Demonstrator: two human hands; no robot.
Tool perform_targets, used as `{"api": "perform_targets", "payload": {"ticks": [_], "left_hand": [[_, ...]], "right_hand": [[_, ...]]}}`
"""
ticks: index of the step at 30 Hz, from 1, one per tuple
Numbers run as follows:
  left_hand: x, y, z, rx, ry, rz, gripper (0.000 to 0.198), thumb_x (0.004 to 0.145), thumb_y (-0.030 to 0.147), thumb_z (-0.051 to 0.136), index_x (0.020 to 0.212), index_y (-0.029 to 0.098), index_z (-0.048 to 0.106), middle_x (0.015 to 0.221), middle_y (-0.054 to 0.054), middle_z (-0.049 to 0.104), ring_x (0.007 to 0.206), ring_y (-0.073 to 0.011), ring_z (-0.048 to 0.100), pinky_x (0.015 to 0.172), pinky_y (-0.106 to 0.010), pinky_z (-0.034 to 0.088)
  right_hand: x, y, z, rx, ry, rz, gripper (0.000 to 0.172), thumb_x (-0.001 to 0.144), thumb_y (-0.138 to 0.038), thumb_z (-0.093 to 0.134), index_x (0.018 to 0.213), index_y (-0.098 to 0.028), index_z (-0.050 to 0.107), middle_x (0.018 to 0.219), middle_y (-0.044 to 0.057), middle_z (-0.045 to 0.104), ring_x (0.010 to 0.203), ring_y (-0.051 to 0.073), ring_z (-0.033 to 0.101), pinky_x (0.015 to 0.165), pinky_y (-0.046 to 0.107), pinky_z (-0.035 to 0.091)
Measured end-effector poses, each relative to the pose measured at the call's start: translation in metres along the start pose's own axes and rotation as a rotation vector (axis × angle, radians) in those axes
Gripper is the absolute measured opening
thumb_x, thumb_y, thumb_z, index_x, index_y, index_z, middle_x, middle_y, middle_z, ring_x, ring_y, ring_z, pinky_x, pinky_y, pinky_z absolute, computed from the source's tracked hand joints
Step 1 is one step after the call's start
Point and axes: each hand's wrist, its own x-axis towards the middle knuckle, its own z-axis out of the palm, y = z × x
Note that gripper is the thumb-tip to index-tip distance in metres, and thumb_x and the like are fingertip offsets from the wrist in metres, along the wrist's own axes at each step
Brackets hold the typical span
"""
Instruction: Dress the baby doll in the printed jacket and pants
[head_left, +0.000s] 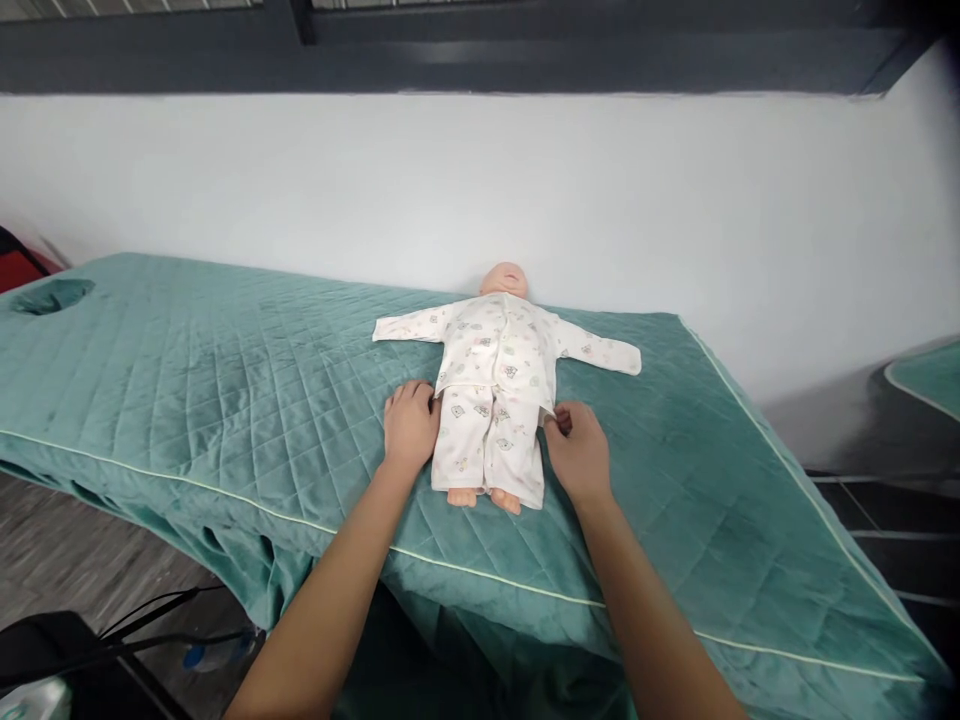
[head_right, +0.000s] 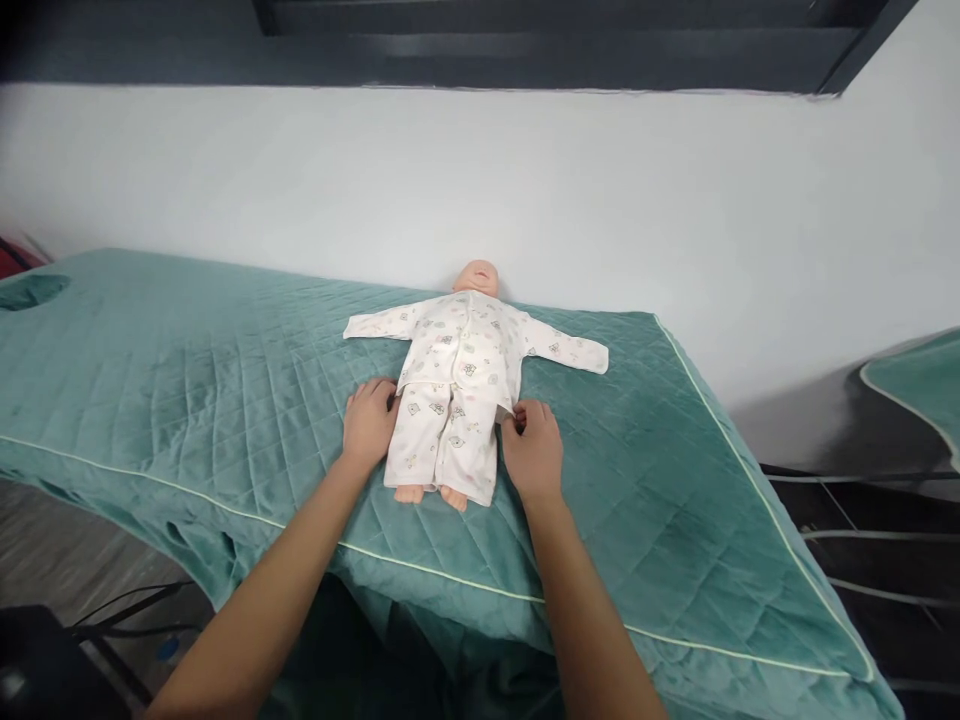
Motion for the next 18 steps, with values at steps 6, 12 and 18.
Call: {"api": "perform_targets", "payload": {"ticks": [6, 12, 18], "left_hand": [[0.001, -0.002, 0.0, -0.092, 0.034, -0.031, 0.014, 0.095, 0.025, 0.054, 0.103, 0.022, 0.065, 0.118, -0.009, 0.07, 0.114, -0.0271, 0.061, 0.1, -0.044, 0.045], [-0.006, -0.009, 0.001, -0.302, 0.118, -0.046, 0.019, 0.092, 0.02, 0.053, 0.108, 0.021, 0.062, 0.117, -0.009, 0.069, 0.116, -0.0258, 0.062, 0.102, -0.043, 0.048], [-0.048, -0.012, -0.016, -0.421, 0.062, 0.047, 0.015, 0.096, 0.02, 0.049, 0.103, 0.023, 0.062, 0.121, -0.008, 0.069, 0.118, -0.0224, 0.063, 0.104, -0.043, 0.049]], "right_hand": [[-0.003, 0.001, -0.002, 0.1, 0.058, 0.018, 0.017, 0.086, -0.031, 0.057, 0.099, -0.02, 0.06, 0.104, 0.01, 0.062, 0.098, 0.025, 0.06, 0.083, 0.042, 0.051], [-0.048, -0.028, -0.011, 0.222, -0.026, -0.274, 0.029, 0.092, -0.029, 0.062, 0.12, -0.025, 0.057, 0.139, 0.012, 0.056, 0.131, 0.029, 0.051, 0.109, 0.055, 0.043], [-0.084, -0.055, -0.014, 0.151, -0.182, -0.508, 0.032, 0.094, -0.022, 0.061, 0.125, -0.028, 0.054, 0.143, 0.011, 0.055, 0.14, 0.032, 0.045, 0.11, 0.058, 0.044]]}}
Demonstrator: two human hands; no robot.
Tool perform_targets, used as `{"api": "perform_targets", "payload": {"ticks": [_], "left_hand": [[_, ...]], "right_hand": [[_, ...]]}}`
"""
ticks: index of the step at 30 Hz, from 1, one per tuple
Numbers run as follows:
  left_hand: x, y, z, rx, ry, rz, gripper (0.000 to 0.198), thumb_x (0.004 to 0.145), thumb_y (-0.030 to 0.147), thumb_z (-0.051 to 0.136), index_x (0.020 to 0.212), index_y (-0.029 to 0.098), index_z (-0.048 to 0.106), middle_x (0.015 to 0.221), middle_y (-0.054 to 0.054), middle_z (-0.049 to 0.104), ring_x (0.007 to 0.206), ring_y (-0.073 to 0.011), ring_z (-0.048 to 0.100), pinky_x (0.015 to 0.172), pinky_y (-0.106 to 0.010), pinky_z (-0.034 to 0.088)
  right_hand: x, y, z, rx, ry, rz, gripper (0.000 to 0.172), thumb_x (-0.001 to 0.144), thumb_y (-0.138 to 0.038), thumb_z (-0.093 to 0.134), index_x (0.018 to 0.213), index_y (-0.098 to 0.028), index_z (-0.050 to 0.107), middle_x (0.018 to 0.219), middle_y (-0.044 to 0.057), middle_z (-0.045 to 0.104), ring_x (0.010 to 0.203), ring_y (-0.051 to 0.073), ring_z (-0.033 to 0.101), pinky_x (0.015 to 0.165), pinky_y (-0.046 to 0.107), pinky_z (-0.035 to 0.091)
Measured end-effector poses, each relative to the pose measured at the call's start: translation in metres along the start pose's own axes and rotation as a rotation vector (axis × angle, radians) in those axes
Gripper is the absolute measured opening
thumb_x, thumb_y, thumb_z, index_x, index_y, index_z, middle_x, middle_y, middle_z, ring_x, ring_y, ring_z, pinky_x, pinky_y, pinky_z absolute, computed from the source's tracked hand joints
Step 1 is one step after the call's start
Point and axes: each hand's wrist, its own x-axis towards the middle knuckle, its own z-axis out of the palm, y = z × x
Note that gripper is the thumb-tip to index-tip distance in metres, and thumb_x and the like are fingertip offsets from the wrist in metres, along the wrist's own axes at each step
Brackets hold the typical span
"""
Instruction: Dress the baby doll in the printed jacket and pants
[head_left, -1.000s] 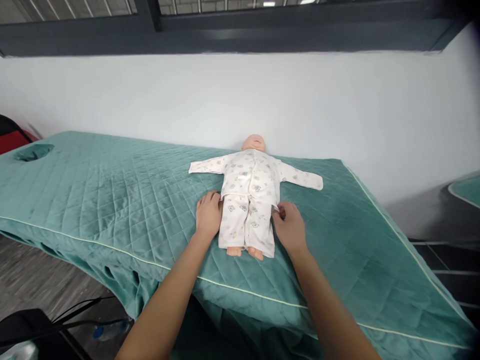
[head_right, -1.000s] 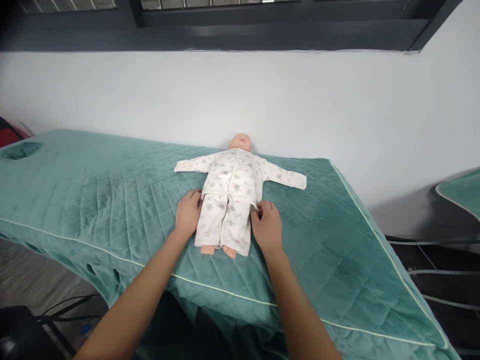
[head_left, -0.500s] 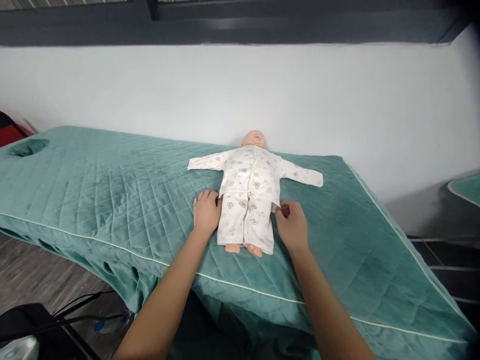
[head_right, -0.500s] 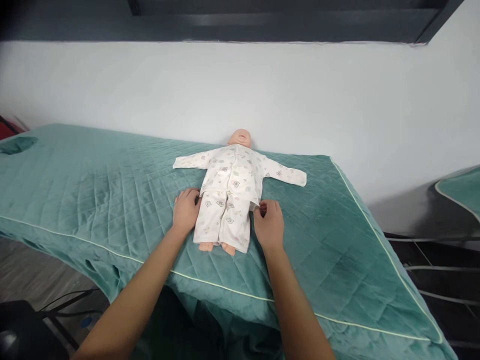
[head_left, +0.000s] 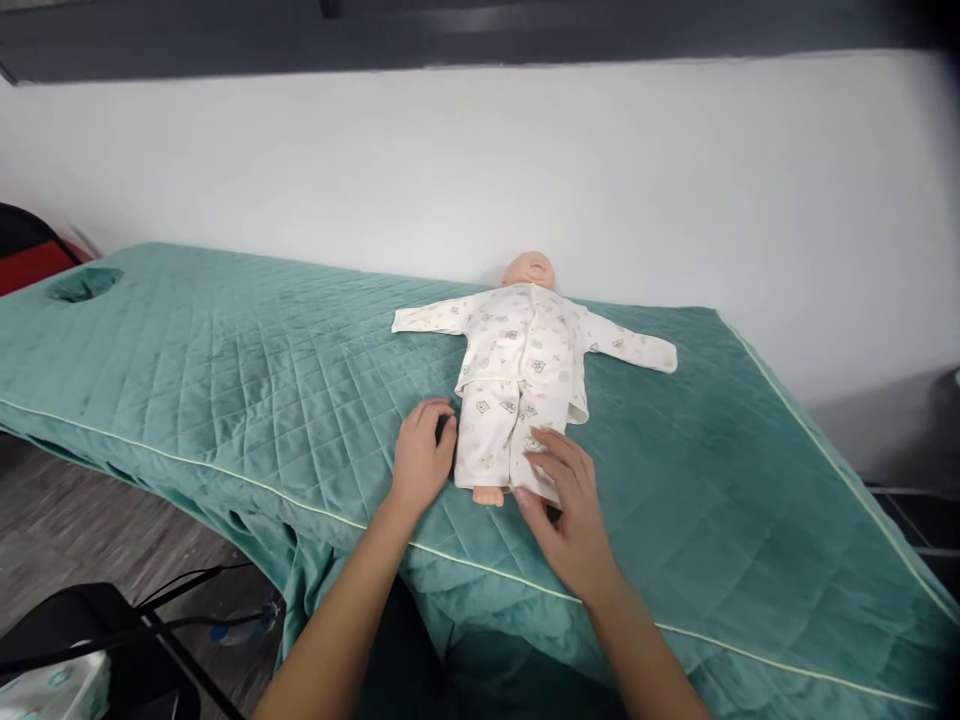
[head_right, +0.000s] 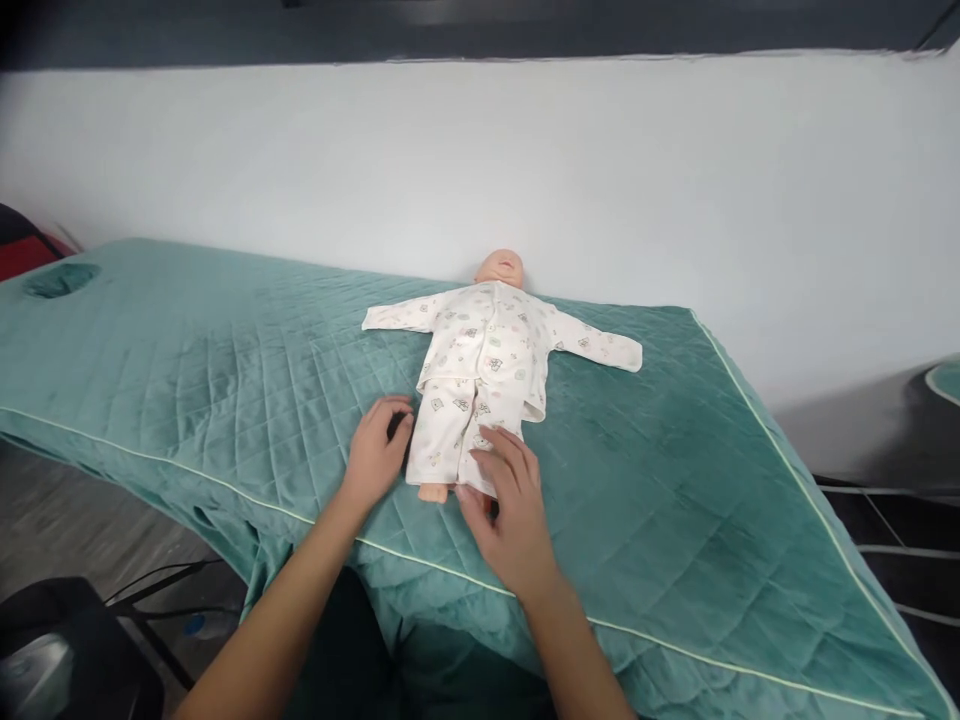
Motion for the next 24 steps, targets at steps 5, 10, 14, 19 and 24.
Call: {"api": "perform_targets", "payload": {"ticks": [5, 10, 14, 19, 24], "left_hand": [[-0.039, 0.006, -0.017, 0.014, -0.14, 0.132, 0.014, 0.096, 0.022, 0.052, 0.106, 0.025, 0.061, 0.124, -0.006, 0.07, 0.119, -0.022, 0.063, 0.11, -0.048, 0.043], [-0.048, 0.008, -0.024, 0.007, -0.204, 0.198, 0.016, 0.088, 0.016, 0.058, 0.101, 0.026, 0.059, 0.129, -0.005, 0.068, 0.124, -0.0211, 0.061, 0.119, -0.052, 0.033], [-0.046, 0.008, -0.025, -0.007, -0.24, 0.205, 0.026, 0.08, 0.014, 0.064, 0.102, 0.026, 0.057, 0.133, -0.006, 0.066, 0.128, -0.0227, 0.059, 0.119, -0.052, 0.034], [-0.047, 0.006, -0.02, 0.022, -0.188, 0.197, 0.013, 0.085, 0.016, 0.061, 0.093, 0.025, 0.058, 0.122, -0.005, 0.069, 0.118, -0.0222, 0.062, 0.112, -0.049, 0.04], [-0.048, 0.005, -0.019, 0.023, -0.155, 0.193, 0.009, 0.088, 0.016, 0.057, 0.088, 0.025, 0.057, 0.118, -0.005, 0.071, 0.112, -0.022, 0.063, 0.106, -0.047, 0.044]], "right_hand": [[0.004, 0.001, 0.007, -0.157, -0.074, -0.091, 0.027, 0.092, -0.021, 0.062, 0.117, -0.027, 0.058, 0.14, 0.009, 0.061, 0.138, 0.034, 0.048, 0.113, 0.064, 0.038], [0.006, 0.001, 0.011, -0.203, -0.041, -0.114, 0.018, 0.09, -0.018, 0.063, 0.105, -0.026, 0.06, 0.133, 0.009, 0.065, 0.134, 0.034, 0.052, 0.111, 0.063, 0.041], [0.005, 0.0, 0.011, -0.225, -0.045, -0.122, 0.018, 0.089, -0.016, 0.063, 0.104, -0.026, 0.061, 0.132, 0.008, 0.066, 0.133, 0.033, 0.053, 0.11, 0.063, 0.041], [0.006, 0.001, 0.012, -0.234, -0.025, -0.121, 0.019, 0.088, -0.014, 0.064, 0.102, -0.026, 0.062, 0.13, 0.007, 0.067, 0.131, 0.032, 0.055, 0.109, 0.061, 0.042], [0.006, 0.001, 0.011, -0.183, 0.056, -0.175, 0.023, 0.086, -0.01, 0.065, 0.103, -0.026, 0.061, 0.117, 0.005, 0.072, 0.118, 0.028, 0.063, 0.108, 0.059, 0.043]]}}
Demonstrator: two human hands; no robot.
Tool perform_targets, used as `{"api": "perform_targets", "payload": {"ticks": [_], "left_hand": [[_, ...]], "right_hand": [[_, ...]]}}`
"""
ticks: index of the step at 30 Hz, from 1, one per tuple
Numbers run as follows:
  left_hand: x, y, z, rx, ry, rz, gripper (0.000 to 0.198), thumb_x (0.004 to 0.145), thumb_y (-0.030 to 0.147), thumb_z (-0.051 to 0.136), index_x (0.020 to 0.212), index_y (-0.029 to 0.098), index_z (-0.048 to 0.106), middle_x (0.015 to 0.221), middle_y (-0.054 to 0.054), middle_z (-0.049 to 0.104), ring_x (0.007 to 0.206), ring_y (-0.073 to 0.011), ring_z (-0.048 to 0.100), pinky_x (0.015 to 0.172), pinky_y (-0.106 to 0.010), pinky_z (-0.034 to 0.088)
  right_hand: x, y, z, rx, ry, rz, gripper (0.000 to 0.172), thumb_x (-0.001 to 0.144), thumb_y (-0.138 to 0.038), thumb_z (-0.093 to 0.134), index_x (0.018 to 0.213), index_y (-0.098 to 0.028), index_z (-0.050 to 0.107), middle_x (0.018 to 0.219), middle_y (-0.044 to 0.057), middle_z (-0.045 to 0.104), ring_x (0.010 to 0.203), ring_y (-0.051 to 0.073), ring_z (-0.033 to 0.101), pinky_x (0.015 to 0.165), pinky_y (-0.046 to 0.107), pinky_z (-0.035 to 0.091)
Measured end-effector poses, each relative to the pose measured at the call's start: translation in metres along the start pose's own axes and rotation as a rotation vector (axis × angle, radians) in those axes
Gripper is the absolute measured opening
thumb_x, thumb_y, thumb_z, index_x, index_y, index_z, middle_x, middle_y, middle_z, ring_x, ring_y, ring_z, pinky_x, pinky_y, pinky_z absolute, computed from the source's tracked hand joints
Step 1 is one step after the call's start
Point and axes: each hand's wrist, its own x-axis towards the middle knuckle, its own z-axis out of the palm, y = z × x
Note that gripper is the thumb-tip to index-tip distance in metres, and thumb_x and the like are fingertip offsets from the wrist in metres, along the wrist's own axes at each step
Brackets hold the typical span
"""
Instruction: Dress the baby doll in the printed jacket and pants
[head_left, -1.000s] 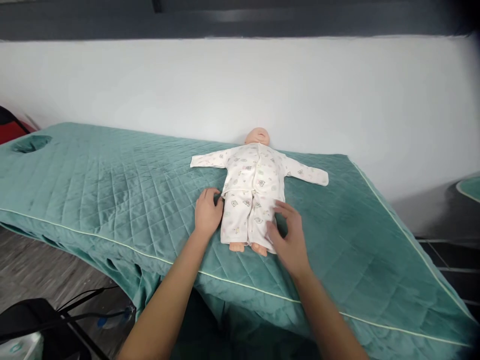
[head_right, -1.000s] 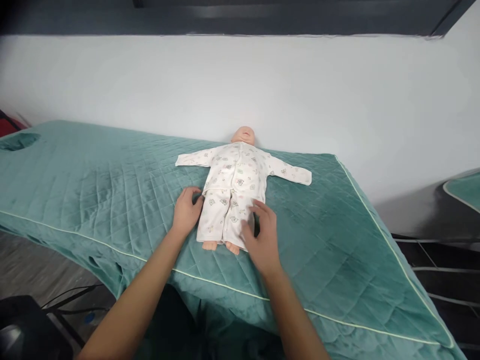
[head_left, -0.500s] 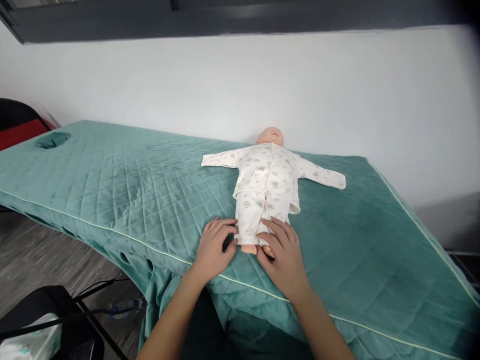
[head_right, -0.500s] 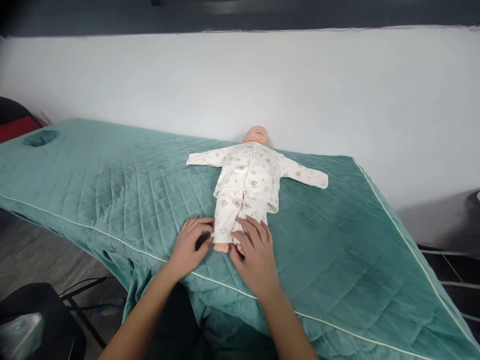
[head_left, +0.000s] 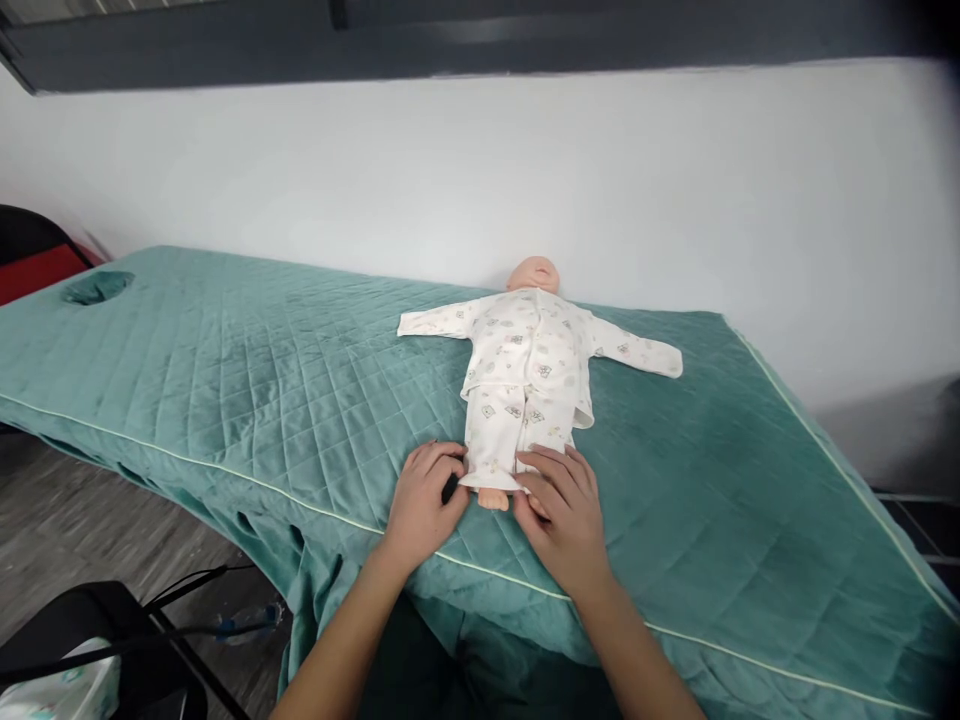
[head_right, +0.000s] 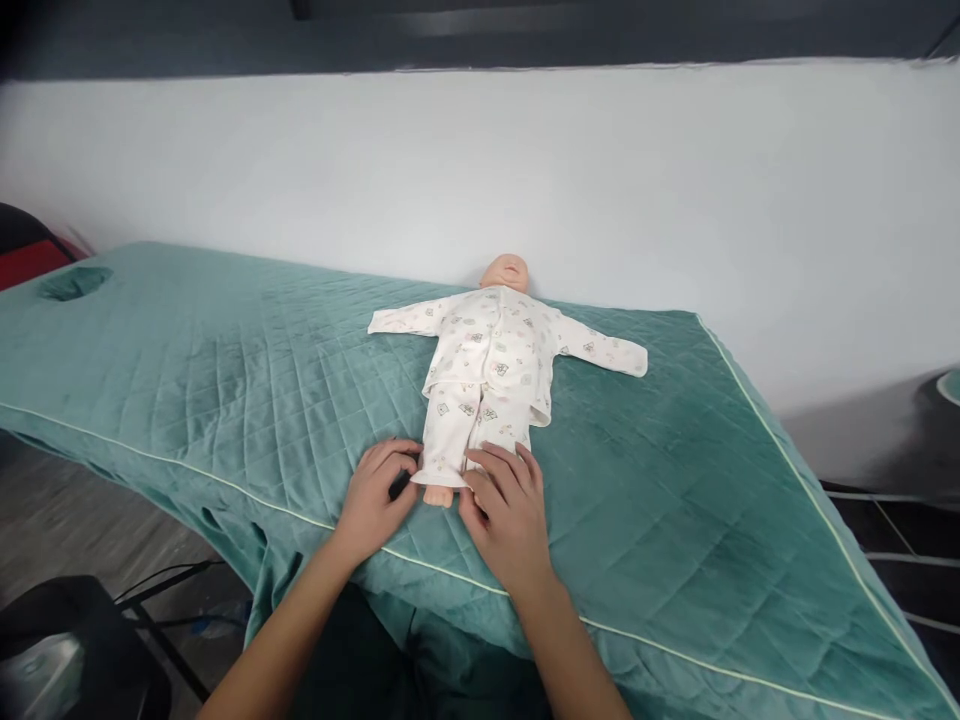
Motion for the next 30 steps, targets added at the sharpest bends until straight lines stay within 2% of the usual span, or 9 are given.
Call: {"api": "perform_targets", "payload": {"ticks": [8, 15, 20, 24, 26, 30], "left_hand": [[-0.004, 0.002, -0.003, -0.056, 0.045, 0.011, 0.012, 0.086, 0.013, 0.057, 0.084, 0.025, 0.055, 0.115, -0.004, 0.072, 0.107, -0.021, 0.064, 0.107, -0.047, 0.045], [-0.004, 0.002, -0.003, -0.069, 0.043, 0.046, 0.011, 0.088, 0.015, 0.058, 0.085, 0.025, 0.054, 0.114, -0.005, 0.071, 0.106, -0.0207, 0.065, 0.107, -0.048, 0.044], [-0.002, 0.002, -0.004, -0.087, 0.073, 0.082, 0.011, 0.089, 0.013, 0.057, 0.082, 0.022, 0.055, 0.11, -0.005, 0.071, 0.101, -0.0203, 0.064, 0.096, -0.044, 0.047], [-0.002, 0.001, -0.004, -0.094, 0.079, 0.117, 0.011, 0.088, 0.011, 0.058, 0.083, 0.021, 0.058, 0.11, -0.005, 0.07, 0.1, -0.0201, 0.064, 0.094, -0.043, 0.047], [-0.003, 0.001, -0.004, -0.1, 0.087, 0.118, 0.011, 0.087, 0.01, 0.058, 0.082, 0.02, 0.058, 0.109, -0.005, 0.07, 0.099, -0.0198, 0.064, 0.094, -0.042, 0.047], [-0.003, 0.003, -0.004, -0.103, 0.098, 0.11, 0.012, 0.086, 0.008, 0.058, 0.083, 0.02, 0.058, 0.109, -0.005, 0.07, 0.101, -0.0194, 0.065, 0.096, -0.042, 0.047]], "right_hand": [[-0.001, -0.002, -0.003, 0.044, 0.022, -0.067, 0.029, 0.082, -0.007, 0.066, 0.101, -0.028, 0.062, 0.108, 0.003, 0.074, 0.107, 0.026, 0.069, 0.101, 0.055, 0.049], [-0.005, -0.003, -0.004, 0.031, 0.022, -0.054, 0.032, 0.082, -0.004, 0.068, 0.105, -0.026, 0.063, 0.109, 0.006, 0.075, 0.103, 0.025, 0.068, 0.087, 0.046, 0.053], [-0.006, -0.003, -0.004, 0.05, 0.017, -0.061, 0.03, 0.083, -0.003, 0.068, 0.106, -0.022, 0.065, 0.108, 0.007, 0.074, 0.102, 0.024, 0.066, 0.085, 0.044, 0.052], [-0.007, -0.002, -0.004, 0.101, 0.032, -0.051, 0.032, 0.082, -0.003, 0.07, 0.108, -0.02, 0.064, 0.111, 0.009, 0.072, 0.105, 0.025, 0.064, 0.086, 0.044, 0.051], [-0.008, -0.001, -0.005, 0.164, 0.058, -0.006, 0.032, 0.084, -0.005, 0.068, 0.112, -0.02, 0.062, 0.113, 0.01, 0.069, 0.108, 0.026, 0.063, 0.088, 0.045, 0.051], [-0.012, 0.001, -0.006, 0.273, 0.196, 0.257, 0.021, 0.093, -0.01, 0.057, 0.111, -0.021, 0.061, 0.109, 0.009, 0.065, 0.101, 0.022, 0.063, 0.083, 0.039, 0.052]]}}
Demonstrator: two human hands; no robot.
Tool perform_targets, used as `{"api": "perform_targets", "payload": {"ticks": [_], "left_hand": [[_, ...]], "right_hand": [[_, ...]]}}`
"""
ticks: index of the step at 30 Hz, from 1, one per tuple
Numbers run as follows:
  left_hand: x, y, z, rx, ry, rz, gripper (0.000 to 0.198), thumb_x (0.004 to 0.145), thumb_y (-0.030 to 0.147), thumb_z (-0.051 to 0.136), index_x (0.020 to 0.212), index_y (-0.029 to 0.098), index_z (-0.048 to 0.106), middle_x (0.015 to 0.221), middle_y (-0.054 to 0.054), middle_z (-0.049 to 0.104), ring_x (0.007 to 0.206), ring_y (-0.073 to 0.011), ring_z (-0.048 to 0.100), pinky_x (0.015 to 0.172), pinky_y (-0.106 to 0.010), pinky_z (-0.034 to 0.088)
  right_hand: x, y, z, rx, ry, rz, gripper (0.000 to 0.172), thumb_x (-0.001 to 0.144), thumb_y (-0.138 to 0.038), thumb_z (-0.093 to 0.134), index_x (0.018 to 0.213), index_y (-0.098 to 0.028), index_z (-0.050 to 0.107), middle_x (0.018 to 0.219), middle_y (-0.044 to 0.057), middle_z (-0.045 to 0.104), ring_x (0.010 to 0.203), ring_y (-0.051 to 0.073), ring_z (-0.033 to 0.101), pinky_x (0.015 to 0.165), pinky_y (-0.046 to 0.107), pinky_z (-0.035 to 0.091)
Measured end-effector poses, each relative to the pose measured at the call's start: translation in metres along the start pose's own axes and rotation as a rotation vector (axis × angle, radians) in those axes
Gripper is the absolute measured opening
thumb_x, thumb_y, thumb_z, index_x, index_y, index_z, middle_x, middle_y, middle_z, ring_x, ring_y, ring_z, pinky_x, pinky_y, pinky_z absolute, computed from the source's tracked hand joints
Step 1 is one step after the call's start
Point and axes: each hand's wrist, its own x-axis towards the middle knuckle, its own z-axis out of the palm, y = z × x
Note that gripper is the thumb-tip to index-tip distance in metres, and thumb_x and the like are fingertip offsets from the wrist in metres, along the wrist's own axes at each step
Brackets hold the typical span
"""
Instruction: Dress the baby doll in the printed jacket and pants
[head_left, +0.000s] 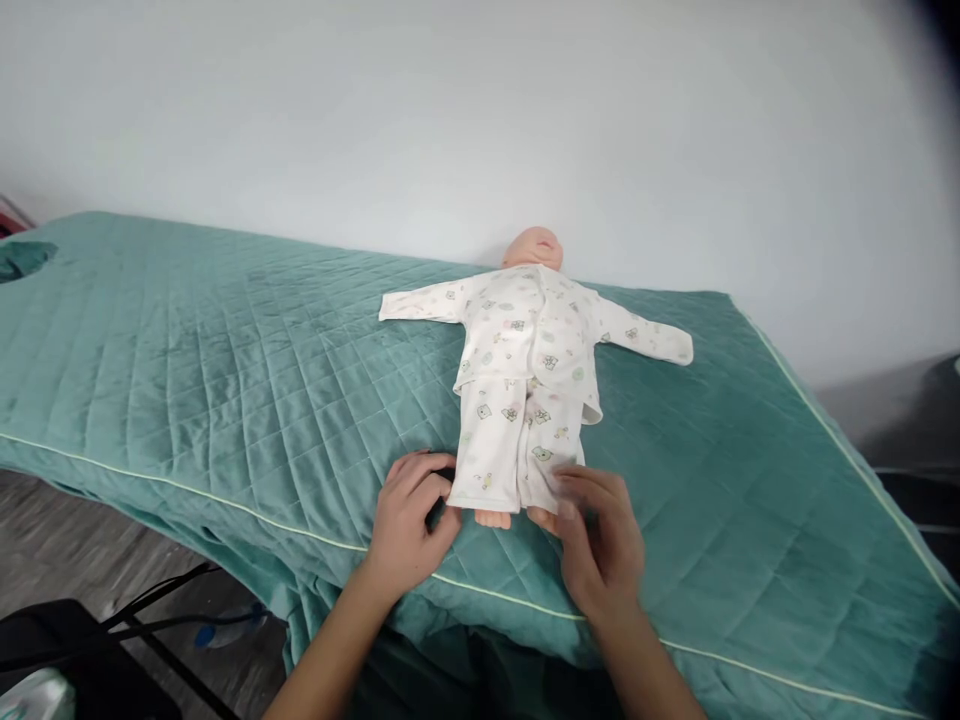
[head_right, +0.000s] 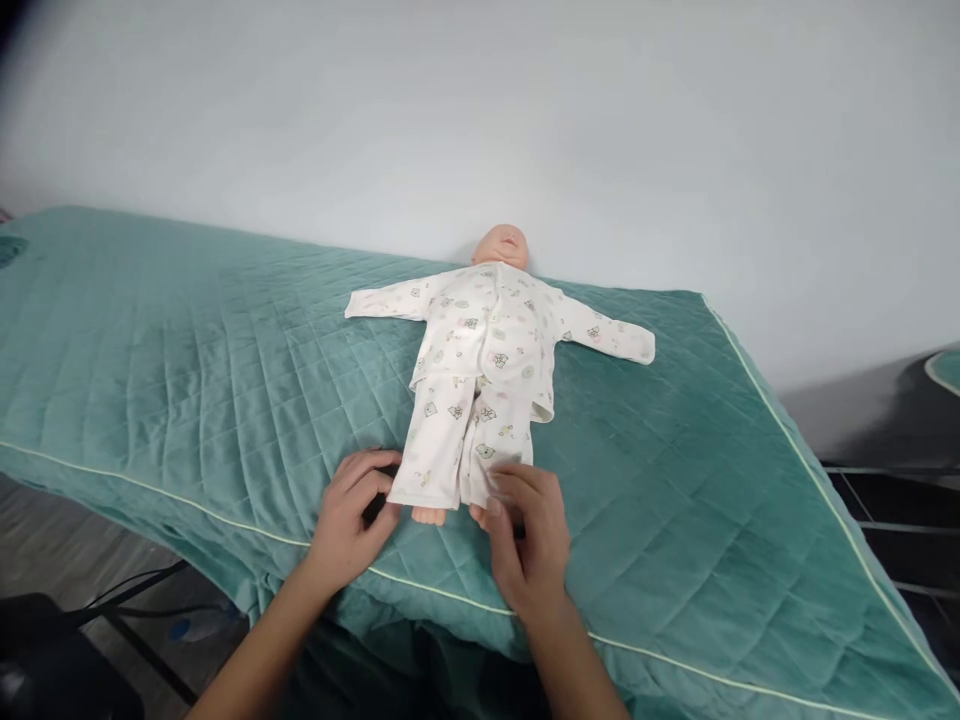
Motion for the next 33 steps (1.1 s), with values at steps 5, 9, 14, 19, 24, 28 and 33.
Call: {"api": "perform_targets", "payload": {"ticks": [5, 9, 14, 19, 24, 28, 33], "left_hand": [[-0.004, -0.001, -0.001, -0.008, 0.009, -0.007, 0.016, 0.087, 0.009, 0.058, 0.08, 0.02, 0.05, 0.115, -0.005, 0.068, 0.104, -0.0205, 0.064, 0.091, -0.04, 0.049], [-0.012, -0.003, -0.001, -0.023, 0.047, 0.022, 0.019, 0.086, 0.013, 0.062, 0.086, 0.021, 0.045, 0.133, -0.011, 0.058, 0.122, -0.0248, 0.058, 0.095, -0.043, 0.051], [-0.02, 0.003, 0.0, 0.044, 0.214, 0.089, 0.026, 0.085, 0.014, 0.065, 0.099, 0.022, 0.045, 0.139, -0.015, 0.052, 0.133, -0.0281, 0.054, 0.103, -0.05, 0.05], [-0.011, 0.035, 0.013, 0.162, 0.172, 0.125, 0.031, 0.086, 0.015, 0.065, 0.115, 0.019, 0.054, 0.141, -0.017, 0.049, 0.134, -0.03, 0.05, 0.107, -0.052, 0.049], [0.006, 0.061, 0.039, 0.32, 0.022, 0.094, 0.03, 0.088, 0.013, 0.061, 0.117, 0.018, 0.059, 0.149, -0.017, 0.048, 0.145, -0.0345, 0.039, 0.116, -0.06, 0.041], [0.01, 0.057, 0.049, 0.292, 0.05, 0.06, 0.02, 0.089, 0.01, 0.059, 0.106, 0.019, 0.062, 0.146, -0.014, 0.053, 0.144, -0.0334, 0.04, 0.115, -0.059, 0.042], [0.005, 0.048, 0.046, 0.078, 0.145, 0.097, 0.017, 0.089, 0.01, 0.058, 0.103, 0.02, 0.06, 0.136, -0.012, 0.058, 0.135, -0.0281, 0.05, 0.109, -0.052, 0.048]], "right_hand": [[-0.003, -0.001, 0.001, -0.063, 0.067, 0.239, 0.013, 0.1, -0.017, 0.051, 0.098, -0.023, 0.063, 0.083, -0.001, 0.062, 0.073, 0.014, 0.059, 0.067, 0.027, 0.046], [-0.002, -0.002, 0.004, -0.113, 0.059, 0.275, 0.012, 0.1, -0.022, 0.054, 0.096, -0.022, 0.065, 0.08, -0.002, 0.065, 0.07, 0.012, 0.06, 0.064, 0.025, 0.045], [0.0, -0.002, 0.003, -0.069, -0.009, 0.275, 0.014, 0.1, -0.024, 0.055, 0.091, -0.021, 0.066, 0.077, -0.002, 0.066, 0.066, 0.011, 0.059, 0.061, 0.024, 0.043], [0.0, 0.0, 0.001, -0.02, -0.007, 0.279, 0.016, 0.1, -0.026, 0.056, 0.089, -0.021, 0.067, 0.078, -0.002, 0.067, 0.067, 0.012, 0.06, 0.063, 0.024, 0.044], [-0.001, 0.001, 0.0, 0.035, 0.007, 0.293, 0.016, 0.099, -0.026, 0.056, 0.09, -0.021, 0.068, 0.08, -0.002, 0.068, 0.071, 0.012, 0.061, 0.066, 0.024, 0.046], [-0.001, 0.001, -0.001, 0.054, 0.021, 0.306, 0.016, 0.1, -0.027, 0.056, 0.09, -0.021, 0.068, 0.08, -0.001, 0.067, 0.07, 0.012, 0.06, 0.066, 0.024, 0.046], [-0.002, 0.001, -0.002, 0.095, 0.029, 0.321, 0.019, 0.1, -0.028, 0.055, 0.087, -0.021, 0.068, 0.075, -0.002, 0.063, 0.066, 0.011, 0.056, 0.063, 0.025, 0.043]]}}
